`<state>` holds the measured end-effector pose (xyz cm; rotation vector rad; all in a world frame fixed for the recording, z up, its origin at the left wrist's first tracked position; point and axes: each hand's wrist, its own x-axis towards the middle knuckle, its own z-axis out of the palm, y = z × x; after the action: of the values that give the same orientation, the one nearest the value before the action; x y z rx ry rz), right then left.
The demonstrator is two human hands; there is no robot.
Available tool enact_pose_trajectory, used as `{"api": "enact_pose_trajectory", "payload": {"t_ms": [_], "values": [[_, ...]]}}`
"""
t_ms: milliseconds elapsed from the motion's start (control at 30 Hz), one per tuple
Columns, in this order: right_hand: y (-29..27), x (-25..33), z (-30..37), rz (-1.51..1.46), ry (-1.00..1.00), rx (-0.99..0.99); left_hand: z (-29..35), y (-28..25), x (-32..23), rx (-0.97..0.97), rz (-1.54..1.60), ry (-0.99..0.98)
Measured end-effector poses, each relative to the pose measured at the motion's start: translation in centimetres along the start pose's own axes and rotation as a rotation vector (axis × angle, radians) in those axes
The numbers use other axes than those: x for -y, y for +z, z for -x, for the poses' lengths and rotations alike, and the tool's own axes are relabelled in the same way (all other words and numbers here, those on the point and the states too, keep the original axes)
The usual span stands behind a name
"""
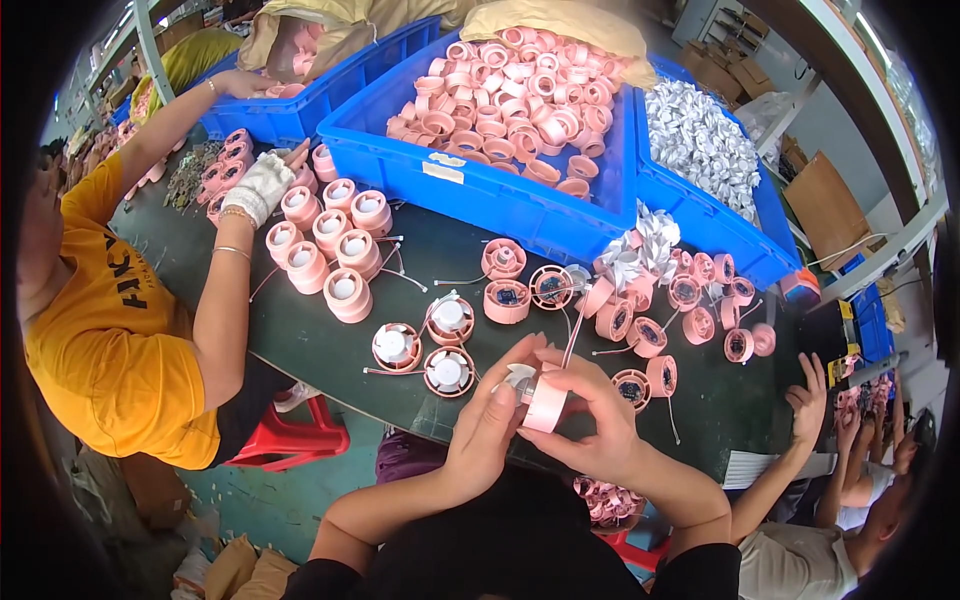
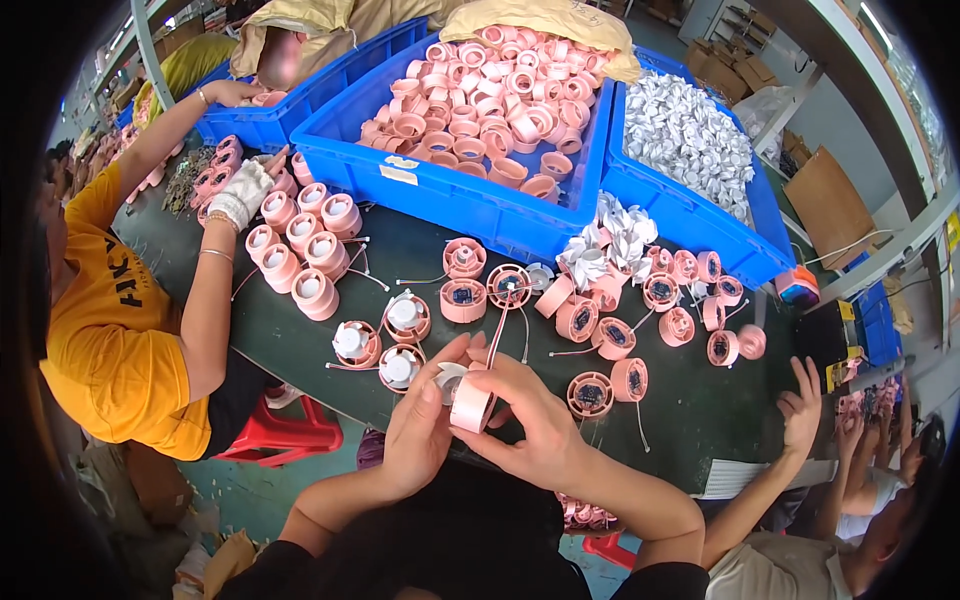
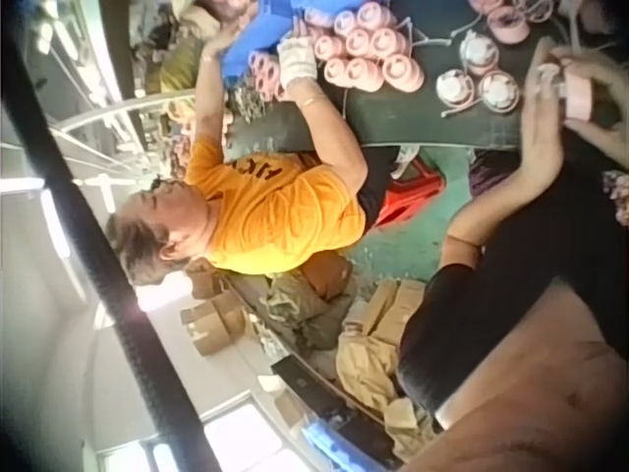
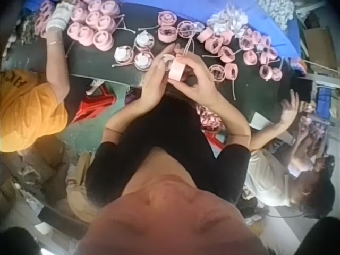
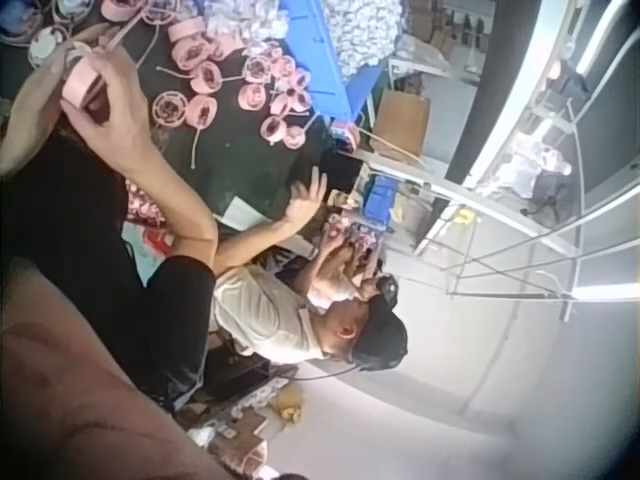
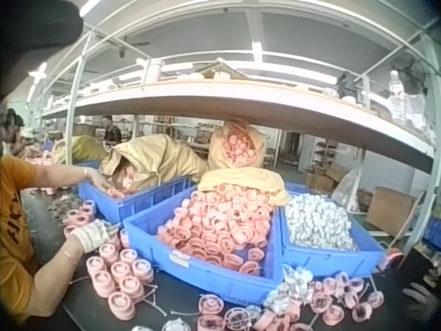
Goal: The person assembles small electronic components with plastic housings and wiring by hand at a factory production line.
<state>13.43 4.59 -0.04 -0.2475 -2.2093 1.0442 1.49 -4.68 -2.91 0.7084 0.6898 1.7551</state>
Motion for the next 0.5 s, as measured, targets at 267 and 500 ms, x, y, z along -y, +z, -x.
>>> {"api": "enact_pose_trajectory", "payload": {"t_ms": [267,500], "values": [[0.0,0.3,-0.3,0.06,-0.037,0.014,0.2,-0.4,0.8,-0.048,-0.341,0.154],[0.3,-0.3,0.4,0.252,-0.151,-0.004,-0.1,-1.2,1.6,0.03,-0.583,0.243]]}}
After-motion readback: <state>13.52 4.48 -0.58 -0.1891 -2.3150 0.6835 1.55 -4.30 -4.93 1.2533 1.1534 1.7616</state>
